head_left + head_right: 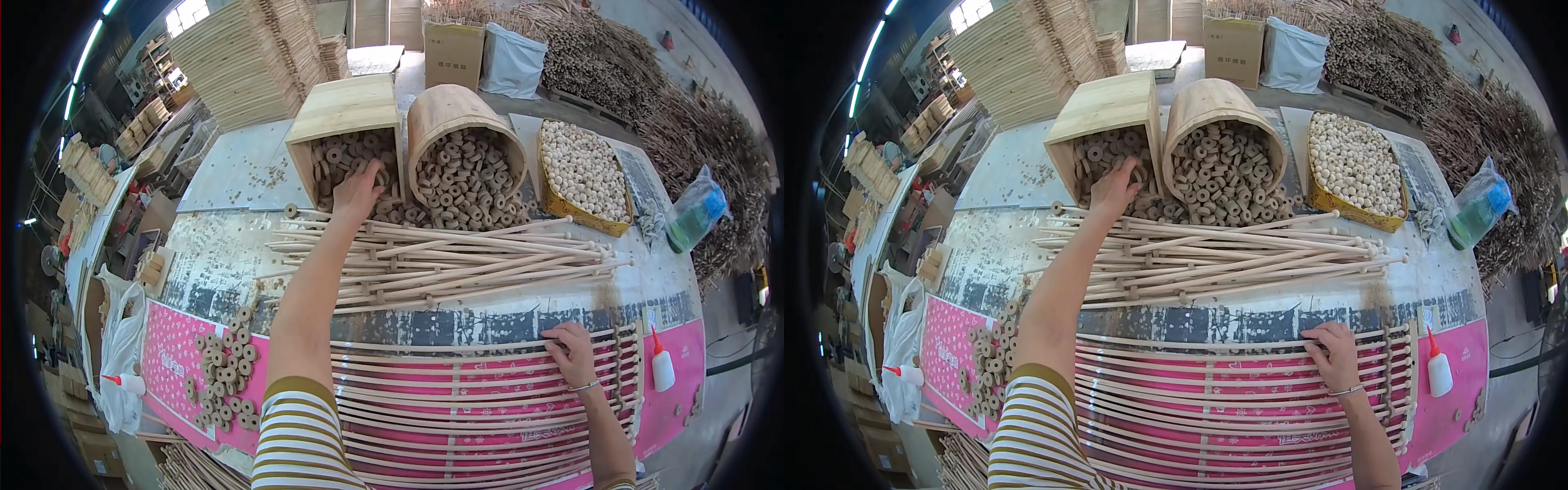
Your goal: Applying glue and assembling wooden rods with circular connectors to form a lattice structure.
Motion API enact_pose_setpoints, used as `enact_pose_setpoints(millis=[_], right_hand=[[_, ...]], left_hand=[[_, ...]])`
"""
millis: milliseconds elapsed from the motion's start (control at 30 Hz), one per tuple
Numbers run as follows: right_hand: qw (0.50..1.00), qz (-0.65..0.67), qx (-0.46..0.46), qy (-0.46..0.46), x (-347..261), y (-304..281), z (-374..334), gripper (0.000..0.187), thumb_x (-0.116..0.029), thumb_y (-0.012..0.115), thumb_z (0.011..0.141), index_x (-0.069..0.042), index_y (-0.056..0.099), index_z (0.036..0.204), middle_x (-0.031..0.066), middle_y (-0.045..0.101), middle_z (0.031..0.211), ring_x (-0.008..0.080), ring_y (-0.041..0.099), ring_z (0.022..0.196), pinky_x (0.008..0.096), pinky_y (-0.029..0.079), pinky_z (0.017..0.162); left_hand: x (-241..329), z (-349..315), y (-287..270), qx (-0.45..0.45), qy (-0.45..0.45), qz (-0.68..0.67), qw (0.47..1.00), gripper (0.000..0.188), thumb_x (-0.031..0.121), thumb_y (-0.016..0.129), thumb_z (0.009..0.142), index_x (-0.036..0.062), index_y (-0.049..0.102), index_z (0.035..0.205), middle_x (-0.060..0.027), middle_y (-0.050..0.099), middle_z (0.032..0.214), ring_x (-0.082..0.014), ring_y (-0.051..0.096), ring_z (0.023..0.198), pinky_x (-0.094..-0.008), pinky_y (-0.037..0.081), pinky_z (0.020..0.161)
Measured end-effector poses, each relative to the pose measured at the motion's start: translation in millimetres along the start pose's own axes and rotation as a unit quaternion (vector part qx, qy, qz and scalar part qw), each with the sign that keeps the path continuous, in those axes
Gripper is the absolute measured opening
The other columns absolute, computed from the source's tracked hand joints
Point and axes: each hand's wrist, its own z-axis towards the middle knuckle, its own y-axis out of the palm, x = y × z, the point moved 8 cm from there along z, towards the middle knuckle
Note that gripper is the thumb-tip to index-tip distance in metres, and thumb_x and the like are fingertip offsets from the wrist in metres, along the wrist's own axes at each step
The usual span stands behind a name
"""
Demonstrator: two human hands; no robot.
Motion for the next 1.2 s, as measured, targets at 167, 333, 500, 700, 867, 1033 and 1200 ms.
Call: enact_pose_setpoints(millis=[167,333,500,700,867,1033,1200], right_hand=[[1.000,-0.001,0.001,-0.006,0.7,0.1,0.3,0.021,-0.007,0.074,0.085,-0.009,0.077,0.106,0.0074,0.067,0.100,0.0293,0.059,0.098,0.0421,0.044,0.092],[1.000,0.001,0.008,-0.008,-2.2,0.5,2.4,0.021,-0.007,0.075,0.085,-0.009,0.077,0.106,0.0076,0.067,0.100,0.0294,0.059,0.098,0.0419,0.043,0.092],[1.000,0.004,0.006,-0.009,-1.3,-1.6,2.4,0.022,-0.006,0.074,0.085,-0.009,0.077,0.107,0.0076,0.067,0.101,0.0295,0.059,0.098,0.0419,0.044,0.092],[1.000,-0.005,0.007,-0.009,-4.6,-3.3,-1.3,0.023,-0.006,0.074,0.085,-0.009,0.077,0.107,0.0077,0.067,0.101,0.0296,0.059,0.098,0.0416,0.044,0.092],[1.000,-0.001,0.005,-0.014,-2.9,-1.3,-4.4,0.022,-0.005,0.074,0.085,-0.009,0.077,0.106,0.0077,0.067,0.100,0.0294,0.059,0.097,0.0414,0.044,0.091],[0.999,0.011,-0.004,-0.031,1.2,4.5,3.3,0.017,-0.005,0.073,0.086,-0.005,0.076,0.103,0.0107,0.067,0.097,0.0315,0.060,0.095,0.0412,0.046,0.088],[0.999,0.012,-0.011,-0.034,7.8,-2.0,8.3,0.014,-0.003,0.072,0.086,-0.003,0.076,0.099,0.0101,0.065,0.094,0.0292,0.059,0.094,0.0394,0.046,0.087]], left_hand=[[6.7,-1.1,-5.2,0.022,0.011,0.027,0.999,0.040,0.023,0.076,0.090,0.0218,0.054,0.123,-0.0094,0.052,0.130,-0.0378,0.066,0.111,-0.0528,0.058,0.083],[0.7,4.5,-7.1,0.024,-0.007,-0.033,0.999,0.040,0.018,0.075,0.088,0.0211,0.053,0.120,-0.0096,0.053,0.124,-0.0391,0.066,0.110,-0.0534,0.057,0.084],[4.4,6.2,-7.7,0.028,0.002,-0.030,0.999,0.041,0.013,0.075,0.085,0.0200,0.053,0.119,-0.0098,0.053,0.123,-0.0389,0.066,0.109,-0.0523,0.057,0.085],[14.4,9.6,-12.8,0.031,0.023,-0.019,0.999,0.039,0.013,0.078,0.081,0.0174,0.056,0.113,-0.0116,0.055,0.121,-0.0385,0.066,0.108,-0.0519,0.057,0.085],[-11.4,-9.2,-19.8,0.117,0.013,-0.135,0.984,0.035,0.011,0.078,0.079,0.0147,0.060,0.108,-0.0122,0.055,0.116,-0.0370,0.067,0.097,-0.0490,0.053,0.079],[-32.2,-75.2,-74.4,0.153,0.033,-0.266,0.951,0.029,0.000,0.078,0.080,0.0071,0.062,0.103,-0.0123,0.057,0.103,-0.0260,0.067,0.085,-0.0362,0.056,0.071],[-80.1,-188.4,-119.5,0.120,-0.064,-0.358,0.924,0.020,-0.001,0.073,0.089,0.0015,0.059,0.104,-0.0091,0.057,0.106,-0.0163,0.068,0.087,-0.0298,0.063,0.071]])
